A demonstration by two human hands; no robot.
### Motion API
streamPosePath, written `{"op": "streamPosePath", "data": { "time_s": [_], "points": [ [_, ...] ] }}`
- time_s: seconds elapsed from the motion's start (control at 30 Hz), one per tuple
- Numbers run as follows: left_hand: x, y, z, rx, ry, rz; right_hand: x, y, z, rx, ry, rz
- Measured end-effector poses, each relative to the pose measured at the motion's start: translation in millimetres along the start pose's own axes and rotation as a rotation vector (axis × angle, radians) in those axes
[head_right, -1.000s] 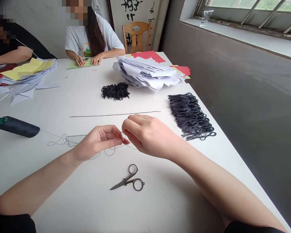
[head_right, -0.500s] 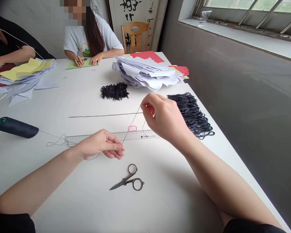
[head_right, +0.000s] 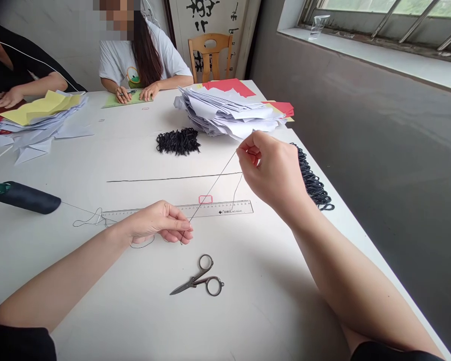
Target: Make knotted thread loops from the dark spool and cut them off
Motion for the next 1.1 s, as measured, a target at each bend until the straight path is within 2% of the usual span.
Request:
{"op": "streamPosePath", "data": {
  "time_s": [0.2, 0.83, 1.1],
  "points": [
    [-1, -2, -1.0, 0.001, 0.013, -0.010, 4, -5, -4, -0.002, 0.030, 0.092],
    [-6, -12, -7.8, 0.023, 0.030, -0.020, 26, -16, -15, 0.140, 0.141, 0.146],
    [-4, -12, -9.4, 0.028, 0.038, -0.014, 30, -18, -17, 0.125, 0.151, 0.158]
  ]
}}
Point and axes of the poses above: each hand's wrist, its own y-axis away from the middle knuckle, its own z-axis out of the palm, x = y × z, the point moved 4 cm from there along -y, towards the middle knuckle, and after that the axes turned 9 degrees about x, right-handed, at the moved point
